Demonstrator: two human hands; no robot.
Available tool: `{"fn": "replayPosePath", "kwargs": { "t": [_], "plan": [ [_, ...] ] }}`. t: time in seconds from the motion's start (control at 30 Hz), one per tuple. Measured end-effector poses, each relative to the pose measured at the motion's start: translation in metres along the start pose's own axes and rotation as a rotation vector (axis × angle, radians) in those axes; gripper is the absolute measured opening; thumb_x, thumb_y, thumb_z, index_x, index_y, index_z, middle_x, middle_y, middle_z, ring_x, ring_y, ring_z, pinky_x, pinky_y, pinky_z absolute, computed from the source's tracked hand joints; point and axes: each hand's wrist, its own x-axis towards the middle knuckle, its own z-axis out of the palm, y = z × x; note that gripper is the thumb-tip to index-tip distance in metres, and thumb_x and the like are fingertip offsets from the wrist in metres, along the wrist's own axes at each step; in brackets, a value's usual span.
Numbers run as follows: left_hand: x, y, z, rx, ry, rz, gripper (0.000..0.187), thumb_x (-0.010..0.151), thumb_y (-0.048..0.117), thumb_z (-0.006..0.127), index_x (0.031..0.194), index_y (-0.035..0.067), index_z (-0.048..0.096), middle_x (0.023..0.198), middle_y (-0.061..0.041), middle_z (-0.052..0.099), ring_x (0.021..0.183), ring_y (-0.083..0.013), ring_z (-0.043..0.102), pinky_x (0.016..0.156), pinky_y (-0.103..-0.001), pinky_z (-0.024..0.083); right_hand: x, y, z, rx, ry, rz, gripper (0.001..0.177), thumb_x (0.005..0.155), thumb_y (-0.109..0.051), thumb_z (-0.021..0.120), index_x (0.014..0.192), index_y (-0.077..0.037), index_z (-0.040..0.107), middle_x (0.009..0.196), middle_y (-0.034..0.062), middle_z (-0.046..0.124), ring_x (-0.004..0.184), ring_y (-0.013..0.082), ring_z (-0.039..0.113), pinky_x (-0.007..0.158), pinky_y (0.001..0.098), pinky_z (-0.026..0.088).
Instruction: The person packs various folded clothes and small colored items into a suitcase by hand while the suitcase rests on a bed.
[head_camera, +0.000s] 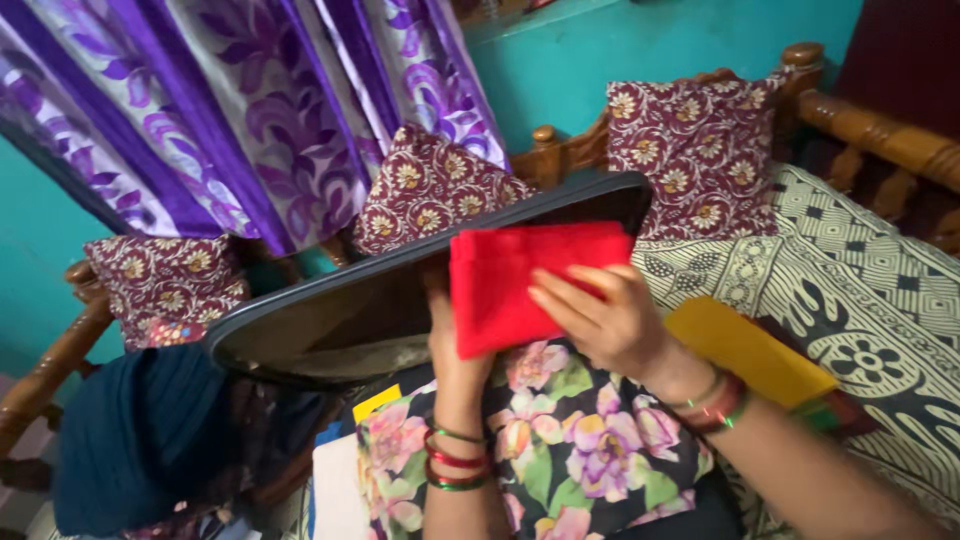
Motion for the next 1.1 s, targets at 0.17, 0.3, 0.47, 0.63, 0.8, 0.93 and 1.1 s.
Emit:
{"fn": "replayPosePath", "kwargs": {
  "t": [0.17,0.3,0.47,0.63,0.8,0.93,1.1],
  "plan": [
    [-0.001,-0.009,0.003,0.047,-0.056,0.002,0.048,0.082,0.028,0.087,0.127,0.018,0.074,0.136,-0.009,0.072,0.121,-0.0325,0.075,0.101,-0.040,0.059,0.030,0.002,0.071,0.127,-0.226,0.003,0.037,0.082,-0.016,0.067,0.119,-0.012,0.075,0.115,0.0031,0.074,0.100,0.0245,0.063,0.090,0.0425,0.050],
    [0.004,0.009,-0.007,0.029,-0.016,-0.253,0.084,0.072,0.028,0.089,0.142,0.009,0.047,0.142,-0.021,0.056,0.115,-0.0433,0.064,0.091,-0.046,0.054,0.042,0.016,0.116,0.240,-0.295,-0.001,0.023,0.082,-0.018,0.066,0.102,-0.020,0.077,0.104,0.0058,0.075,0.107,0.0302,0.069,0.093,0.0459,0.053],
    [0.004,0.019,-0.013,0.085,0.193,0.018,0.105,0.073,0.016,0.083,0.158,0.003,0.022,0.152,-0.027,0.045,0.126,-0.0500,0.059,0.099,-0.048,0.052,0.034,0.024,0.200,0.160,-0.974,0.101,0.026,0.090,-0.032,0.063,0.106,-0.019,0.080,0.113,0.0107,0.075,0.106,0.0326,0.071,0.095,0.0449,0.054],
    [0.007,0.023,-0.016,0.106,-0.072,-0.154,0.093,0.078,0.009,0.068,0.159,0.009,0.022,0.164,-0.021,0.032,0.119,-0.0484,0.059,0.090,-0.050,0.054,-0.033,0.007,0.284,0.289,-0.991,0.329,0.040,0.094,-0.040,0.061,0.122,-0.014,0.072,0.126,0.0168,0.068,0.114,0.0347,0.065,0.103,0.0453,0.048],
    [0.005,0.026,-0.018,0.057,-0.097,-0.150,0.087,0.080,0.008,0.064,0.158,0.013,0.025,0.167,-0.022,0.028,0.117,-0.0481,0.059,0.086,-0.052,0.054,-0.054,0.018,0.279,0.316,-1.594,0.498,0.050,0.093,-0.050,0.060,0.136,-0.025,0.061,0.140,0.0076,0.060,0.125,0.0298,0.058,0.106,0.0440,0.045],
    [0.005,0.018,-0.013,0.029,-0.031,-0.110,0.088,0.079,0.007,0.065,0.158,0.010,0.026,0.157,-0.024,0.042,0.120,-0.0482,0.059,0.095,-0.051,0.052,-0.030,0.033,0.250,0.641,-1.181,0.168,0.039,0.095,-0.035,0.054,0.121,-0.013,0.073,0.120,0.0121,0.077,0.105,0.0329,0.069,0.094,0.0411,0.054],
    [0.005,0.012,-0.011,0.036,-0.005,-0.102,0.085,0.079,0.006,0.065,0.157,0.006,0.029,0.153,-0.027,0.046,0.125,-0.0482,0.056,0.099,-0.050,0.050,0.026,0.023,0.078,0.445,-0.611,0.224,0.031,0.096,-0.029,0.063,0.117,-0.008,0.072,0.109,0.0175,0.075,0.100,0.0366,0.070,0.086,0.0445,0.056]
  ]
}}
